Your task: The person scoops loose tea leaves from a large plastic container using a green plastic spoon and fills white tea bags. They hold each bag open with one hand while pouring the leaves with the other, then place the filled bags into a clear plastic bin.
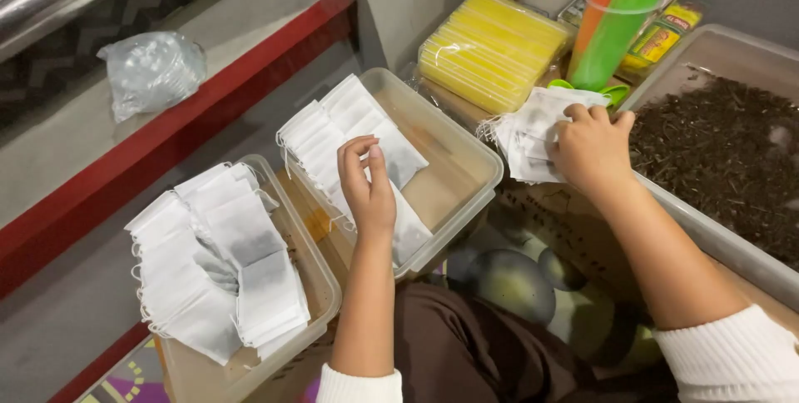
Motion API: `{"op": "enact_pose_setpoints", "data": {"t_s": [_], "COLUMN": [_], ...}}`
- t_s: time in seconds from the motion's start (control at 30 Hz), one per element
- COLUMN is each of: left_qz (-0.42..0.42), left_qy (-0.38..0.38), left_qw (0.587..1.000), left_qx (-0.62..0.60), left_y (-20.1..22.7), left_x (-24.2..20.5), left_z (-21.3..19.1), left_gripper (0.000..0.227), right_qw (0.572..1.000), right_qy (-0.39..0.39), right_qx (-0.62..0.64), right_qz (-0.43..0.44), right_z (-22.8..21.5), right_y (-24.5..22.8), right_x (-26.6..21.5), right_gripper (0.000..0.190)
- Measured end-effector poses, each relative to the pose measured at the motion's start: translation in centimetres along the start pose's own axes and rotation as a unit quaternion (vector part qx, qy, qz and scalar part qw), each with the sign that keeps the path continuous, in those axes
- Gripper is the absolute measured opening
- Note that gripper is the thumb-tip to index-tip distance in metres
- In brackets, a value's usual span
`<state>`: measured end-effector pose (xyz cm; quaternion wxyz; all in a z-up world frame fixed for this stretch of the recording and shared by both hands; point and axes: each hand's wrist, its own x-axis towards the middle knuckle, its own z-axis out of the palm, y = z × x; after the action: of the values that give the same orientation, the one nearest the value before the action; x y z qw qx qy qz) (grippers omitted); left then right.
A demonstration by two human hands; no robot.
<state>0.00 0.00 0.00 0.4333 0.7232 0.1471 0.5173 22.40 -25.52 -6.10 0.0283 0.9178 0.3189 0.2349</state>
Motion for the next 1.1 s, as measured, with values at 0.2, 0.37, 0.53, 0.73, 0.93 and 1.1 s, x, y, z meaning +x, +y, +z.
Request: {"op": "enact_pose_setpoints", "data": {"t_s": [0.2,0.37,0.53,0.73,0.93,1.1], "left_qz": [0.066,0.049,0.002,-0.009,0.01,0.04], "left_qy": [-0.168,-0.293,-0.347,-0.344,-0.332,-0.341], "left_qw": [0.917,0.832,0.789,0.788,0.813,0.893], "left_qx": [0.357,0.468,0.507,0.511,0.478,0.29], "left_y": [-2.1,-2.7,-2.8,-1.8,-1.0,4.9], "left_x": [-1.8,-3.7,-3.9,-3.5,-3.1,-2.4], "left_z": [2.0,4.2,4.3,3.9,3.8,4.3], "left_gripper": [0.022,0.033,0.038,0.037,0.034,0.031], "right_qw": [0.996,0.994,0.992,0.988,0.962,0.921], "right_qy": [0.088,0.109,0.112,0.12,0.221,0.24], "right_qx": [0.002,0.031,0.061,0.094,0.156,0.304], "right_qz": [-0.005,0.0,0.001,0.011,0.029,0.032], "right_z": [1.3,0.0,-0.3,-1.1,-2.8,-2.3], "right_y": [0.7,1.1,1.3,1.4,2.3,3.2], "right_x": [-0.1,-0.3,-0.7,-0.8,-1.3,-1.7], "right_gripper": [0.009,0.005,0.006,0.005,0.009,0.009]}}
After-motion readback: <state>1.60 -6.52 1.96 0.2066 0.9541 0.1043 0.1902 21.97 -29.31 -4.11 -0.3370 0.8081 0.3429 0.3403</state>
